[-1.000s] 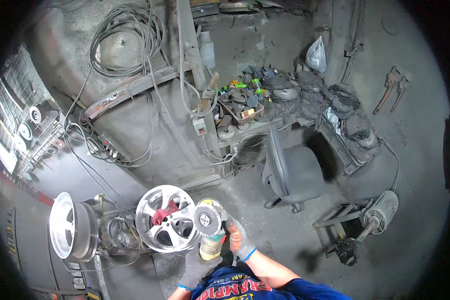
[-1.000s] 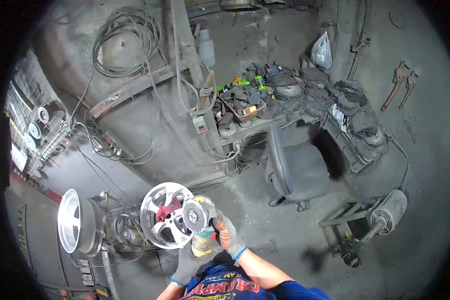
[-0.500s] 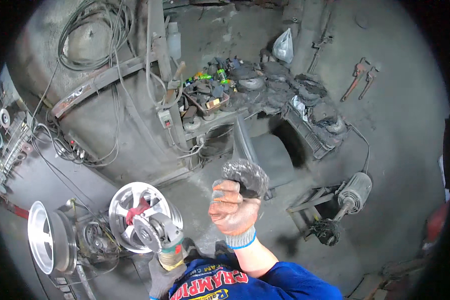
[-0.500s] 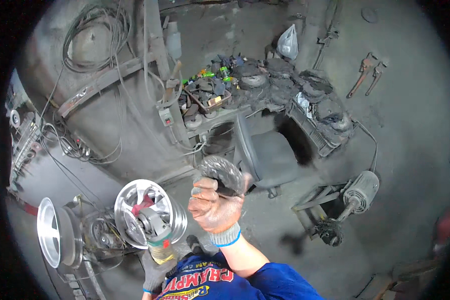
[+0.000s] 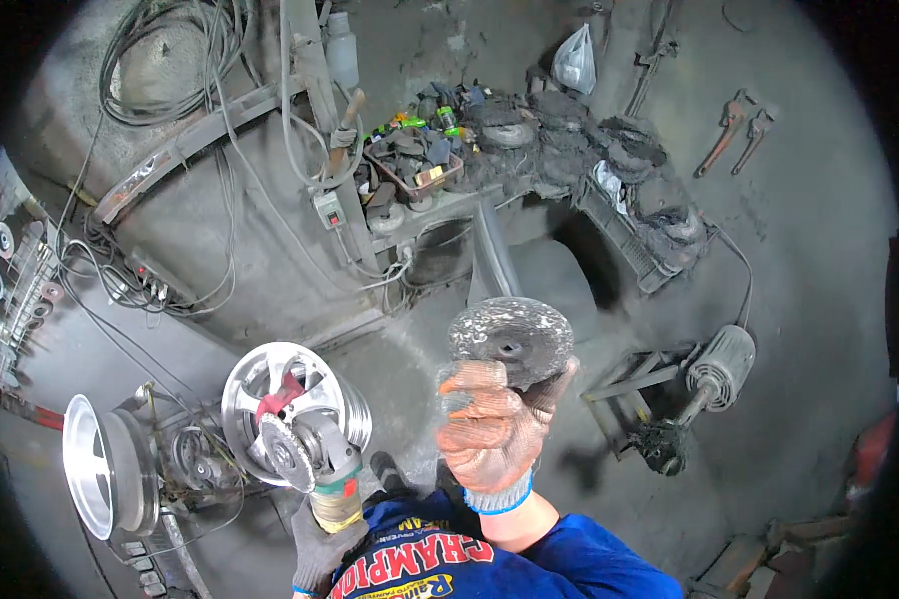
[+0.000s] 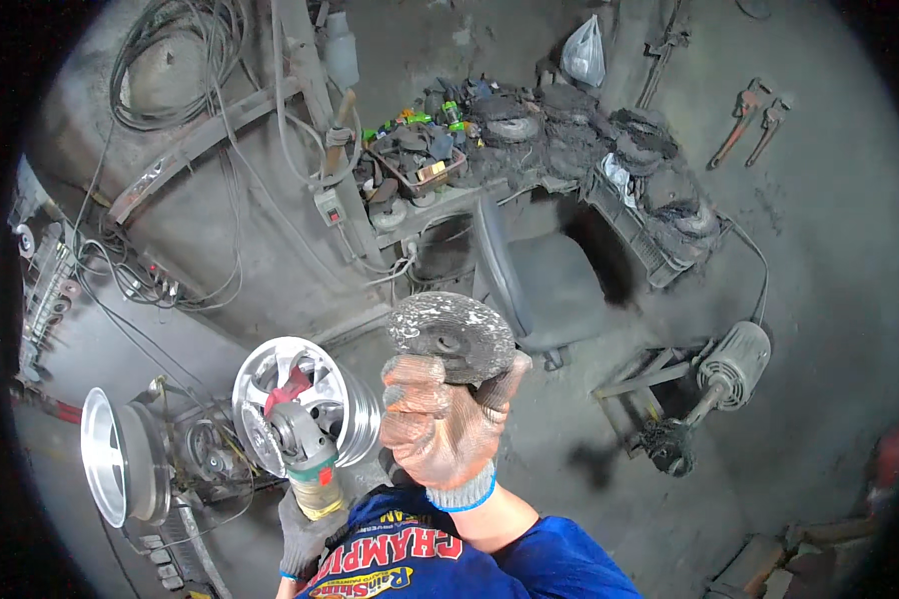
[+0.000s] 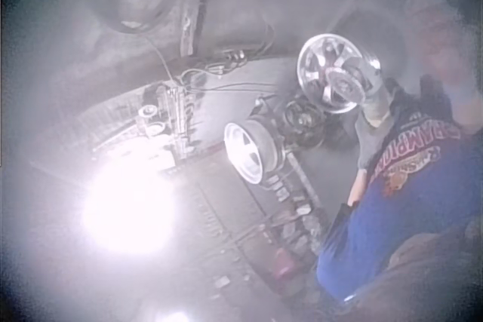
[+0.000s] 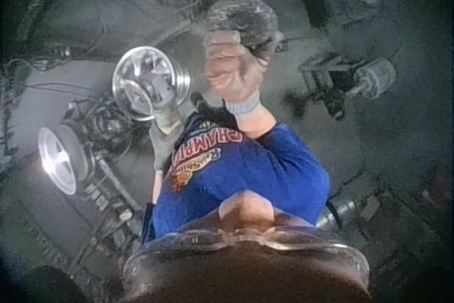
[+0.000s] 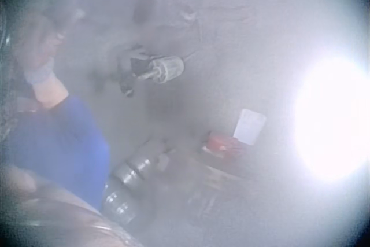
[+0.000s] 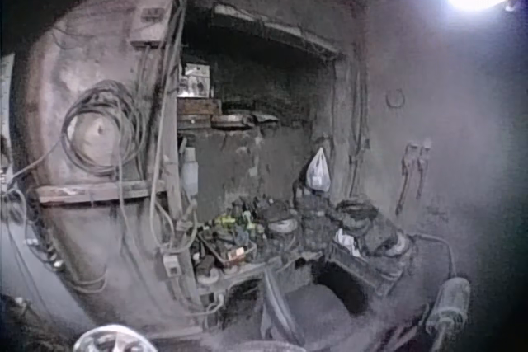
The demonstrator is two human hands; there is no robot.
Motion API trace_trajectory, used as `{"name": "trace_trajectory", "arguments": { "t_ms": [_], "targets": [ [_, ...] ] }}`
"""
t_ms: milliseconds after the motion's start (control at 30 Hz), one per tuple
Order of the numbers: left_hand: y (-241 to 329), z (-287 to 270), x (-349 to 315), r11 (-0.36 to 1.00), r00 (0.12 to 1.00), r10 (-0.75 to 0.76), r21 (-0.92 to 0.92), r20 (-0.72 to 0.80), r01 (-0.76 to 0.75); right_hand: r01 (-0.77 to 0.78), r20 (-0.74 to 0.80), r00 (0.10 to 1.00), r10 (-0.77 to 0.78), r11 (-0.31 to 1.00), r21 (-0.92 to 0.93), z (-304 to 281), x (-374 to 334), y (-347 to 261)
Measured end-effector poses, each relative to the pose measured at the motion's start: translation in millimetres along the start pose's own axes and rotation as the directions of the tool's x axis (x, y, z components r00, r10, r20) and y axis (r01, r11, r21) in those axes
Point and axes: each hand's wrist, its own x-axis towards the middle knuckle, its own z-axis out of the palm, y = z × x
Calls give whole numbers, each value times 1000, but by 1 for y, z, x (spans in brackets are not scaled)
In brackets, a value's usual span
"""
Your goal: The person uses a handheld angle grinder to smooth and polish the inner and outer surfaces of an aluminum wheel rim, occasionally setting the grinder down to inspect the rim and change a grinding disc.
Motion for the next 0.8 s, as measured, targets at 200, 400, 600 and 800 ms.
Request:
{"name": "trace_trajectory", "arguments": {
  "t_ms": [200,400,600,800],
  "targets": [
    [-13,0,3,991,997,60,120,45,-65,-29,70,997,33,998,-51,2,-5,-6],
    [-1,2,1,988,994,70,130,82,-81,-28,63,998,31,998,-48,4,-11,-8],
    [1,3,-5,982,992,102,153,74,-113,14,99,995,-4,994,-104,-12,0,-12],
    [1,11,-2,947,984,112,287,135,-147,188,-25,816,-578,305,-934,-82,3,-30]
  ]
}}
